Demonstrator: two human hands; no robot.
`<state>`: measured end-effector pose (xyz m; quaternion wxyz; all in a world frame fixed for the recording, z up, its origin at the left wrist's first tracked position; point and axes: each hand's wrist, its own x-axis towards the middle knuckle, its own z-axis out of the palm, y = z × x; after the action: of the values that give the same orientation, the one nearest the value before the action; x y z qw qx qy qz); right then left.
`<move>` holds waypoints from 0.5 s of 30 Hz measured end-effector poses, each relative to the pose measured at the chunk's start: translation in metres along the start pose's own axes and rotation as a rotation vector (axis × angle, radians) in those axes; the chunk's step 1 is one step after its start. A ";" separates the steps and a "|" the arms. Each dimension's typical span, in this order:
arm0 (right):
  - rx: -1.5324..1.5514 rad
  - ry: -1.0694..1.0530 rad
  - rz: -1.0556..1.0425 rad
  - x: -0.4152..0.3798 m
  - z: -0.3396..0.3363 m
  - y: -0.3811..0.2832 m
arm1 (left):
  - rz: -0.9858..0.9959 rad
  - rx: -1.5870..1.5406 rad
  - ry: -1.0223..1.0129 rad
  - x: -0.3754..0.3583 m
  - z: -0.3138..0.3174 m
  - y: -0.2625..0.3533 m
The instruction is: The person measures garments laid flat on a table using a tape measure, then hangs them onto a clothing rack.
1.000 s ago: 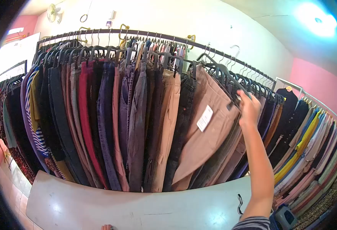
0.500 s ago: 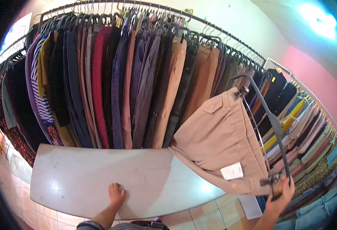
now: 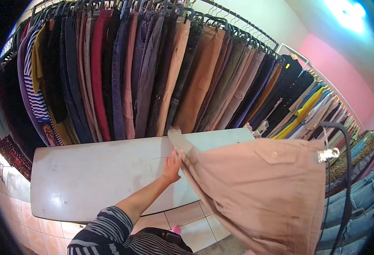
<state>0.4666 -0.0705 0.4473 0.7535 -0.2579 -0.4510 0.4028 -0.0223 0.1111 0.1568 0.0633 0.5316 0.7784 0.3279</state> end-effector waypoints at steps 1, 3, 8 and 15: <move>-0.037 0.082 -0.067 -0.008 0.004 -0.009 | 0.115 0.127 -0.109 0.002 0.003 0.006; -0.114 0.249 -0.201 -0.021 0.011 -0.023 | 0.283 0.194 -0.236 -0.005 0.020 0.009; -0.189 0.317 -0.416 -0.037 -0.009 -0.029 | 0.341 0.058 -0.915 -0.053 0.085 -0.022; -0.241 0.053 -0.282 -0.021 -0.045 -0.020 | 0.452 -0.030 -0.432 -0.124 0.057 -0.035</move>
<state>0.5077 -0.1002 0.4315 0.7778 -0.2911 -0.5076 0.2292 0.0288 0.0205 0.0609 0.1604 0.7476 0.6041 0.2247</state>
